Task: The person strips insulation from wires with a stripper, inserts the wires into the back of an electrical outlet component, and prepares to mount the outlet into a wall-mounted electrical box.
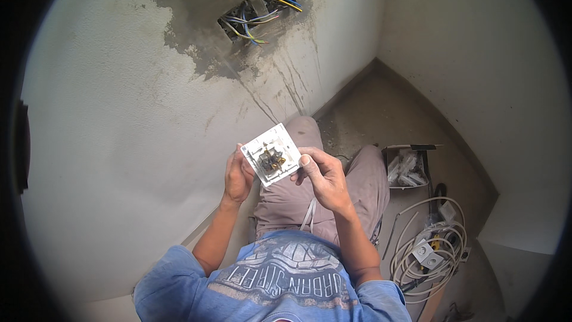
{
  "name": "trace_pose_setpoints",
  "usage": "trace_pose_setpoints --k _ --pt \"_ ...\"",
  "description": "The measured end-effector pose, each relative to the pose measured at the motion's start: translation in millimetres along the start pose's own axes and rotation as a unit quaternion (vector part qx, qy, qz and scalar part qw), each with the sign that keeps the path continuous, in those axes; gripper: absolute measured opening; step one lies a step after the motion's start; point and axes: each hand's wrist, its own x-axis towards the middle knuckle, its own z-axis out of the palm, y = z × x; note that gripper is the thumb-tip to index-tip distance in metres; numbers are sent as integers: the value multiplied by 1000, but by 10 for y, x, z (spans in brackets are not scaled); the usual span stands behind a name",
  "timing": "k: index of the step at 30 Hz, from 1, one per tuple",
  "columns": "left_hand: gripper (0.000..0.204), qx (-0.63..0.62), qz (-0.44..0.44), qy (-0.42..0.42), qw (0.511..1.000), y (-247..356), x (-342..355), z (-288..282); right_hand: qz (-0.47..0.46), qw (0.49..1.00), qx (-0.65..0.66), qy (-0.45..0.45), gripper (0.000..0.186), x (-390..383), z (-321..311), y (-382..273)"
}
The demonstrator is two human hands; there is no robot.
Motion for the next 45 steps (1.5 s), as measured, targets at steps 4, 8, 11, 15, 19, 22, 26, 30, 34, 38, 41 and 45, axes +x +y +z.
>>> trace_pose_setpoints --k 4,8,11,15,19,22,26,30,34,38,41,45 --pt "53 -17 9 -38 999 230 -6 128 -3 1000 -4 -6 38 15 -4 0" --pt "42 -2 43 -72 996 262 -9 190 -2 1000 -2 -4 38 18 -18 42" --pt "34 -5 48 -76 996 273 -19 235 -1 1000 2 -3 38 28 -22 72" --pt "31 -32 33 -53 998 244 0 281 -1 1000 9 6 38 48 -24 108" --pt "31 -32 29 -41 998 233 45 317 -13 999 16 29 38 48 -21 140" --pt "38 8 52 -3 999 185 71 337 -35 997 5 72 39 64 -1 144" --pt "49 94 128 19 987 159 56 484 -55 992 -17 113 40 79 13 124" --pt "45 115 190 -3 975 119 84 611 -52 992 -20 117 41 74 5 148" --pt "39 28 114 -1 993 148 130 586 -38 993 -14 107 41 77 -25 161" --pt "37 21 96 -6 995 163 150 515 -34 995 -1 94 39 85 -45 163" --pt "36 6 80 -3 997 163 147 487 -22 996 0 86 40 85 -62 170" --pt "36 -42 18 -3 999 207 143 465 -27 994 44 97 33 98 -86 168"
